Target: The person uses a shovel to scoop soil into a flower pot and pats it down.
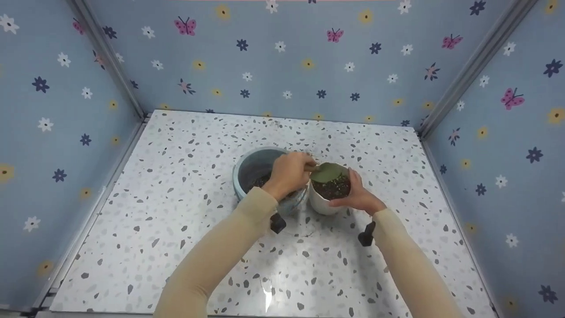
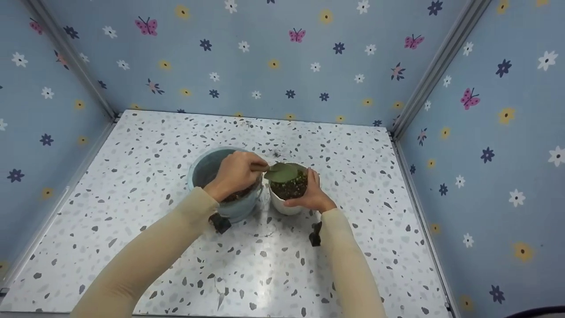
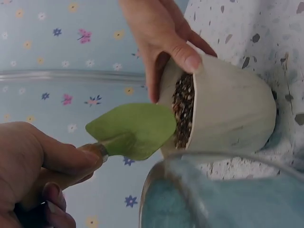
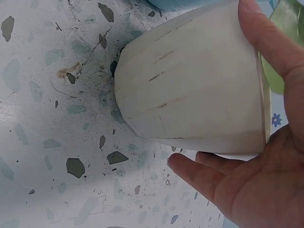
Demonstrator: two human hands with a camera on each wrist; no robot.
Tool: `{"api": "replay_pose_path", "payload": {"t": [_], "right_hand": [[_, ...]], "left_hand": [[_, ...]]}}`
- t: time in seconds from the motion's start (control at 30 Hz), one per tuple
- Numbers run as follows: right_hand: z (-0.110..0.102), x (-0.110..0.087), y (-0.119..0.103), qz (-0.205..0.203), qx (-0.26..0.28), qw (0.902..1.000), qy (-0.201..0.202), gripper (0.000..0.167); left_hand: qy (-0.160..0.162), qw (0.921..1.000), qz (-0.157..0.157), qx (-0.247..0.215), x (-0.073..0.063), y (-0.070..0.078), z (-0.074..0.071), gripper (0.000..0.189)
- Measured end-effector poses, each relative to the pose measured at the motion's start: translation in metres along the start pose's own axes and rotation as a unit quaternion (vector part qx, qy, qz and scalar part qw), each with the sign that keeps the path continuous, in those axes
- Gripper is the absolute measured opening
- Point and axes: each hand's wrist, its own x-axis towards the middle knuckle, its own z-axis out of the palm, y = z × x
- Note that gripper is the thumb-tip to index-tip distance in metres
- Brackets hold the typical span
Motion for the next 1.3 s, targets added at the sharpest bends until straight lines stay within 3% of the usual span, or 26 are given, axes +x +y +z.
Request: {"api": "replay_pose_path", "payload": {"t": [0.3,0.47,0.57,0.67,0.87,1.07,1.17,1.3], "right_hand": [[-0.007,-0.001,0.002,0.008,-0.004,1.0000,0.004,0.137],[-0.003,-0.002,0.002,0.006,-0.006,1.0000,0.000,0.138],[-0.001,-0.002,0.001,0.006,-0.006,1.0000,0.004,0.137],[0.001,-0.002,0.001,0.005,-0.003,0.9999,0.009,0.137],[0.002,-0.003,-0.002,-0.003,0.000,1.0000,-0.001,0.135],[0.003,-0.003,-0.003,-0.001,0.001,1.0000,0.001,0.136],[0.003,-0.004,-0.003,-0.001,0.001,1.0000,0.001,0.137],[0.005,-0.004,-0.004,0.004,0.005,1.0000,0.003,0.136]], "left_hand": [[0.015,0.9975,-0.034,-0.061,-0.007,-0.021,-0.017,0.030],[0.018,0.9904,-0.058,-0.124,-0.015,-0.033,-0.027,0.026],[0.036,0.9877,-0.062,-0.139,-0.020,-0.043,-0.038,0.024],[0.066,0.9888,-0.056,-0.122,-0.025,-0.053,-0.051,0.022],[0.102,0.9906,-0.014,-0.090,-0.037,-0.073,-0.072,0.028],[0.085,0.9945,0.048,0.038,-0.044,-0.087,-0.071,0.046],[0.063,0.9859,0.118,0.100,-0.044,-0.086,-0.066,0.042],[0.029,0.9638,0.217,0.152,-0.042,-0.082,-0.057,0.035]]}}
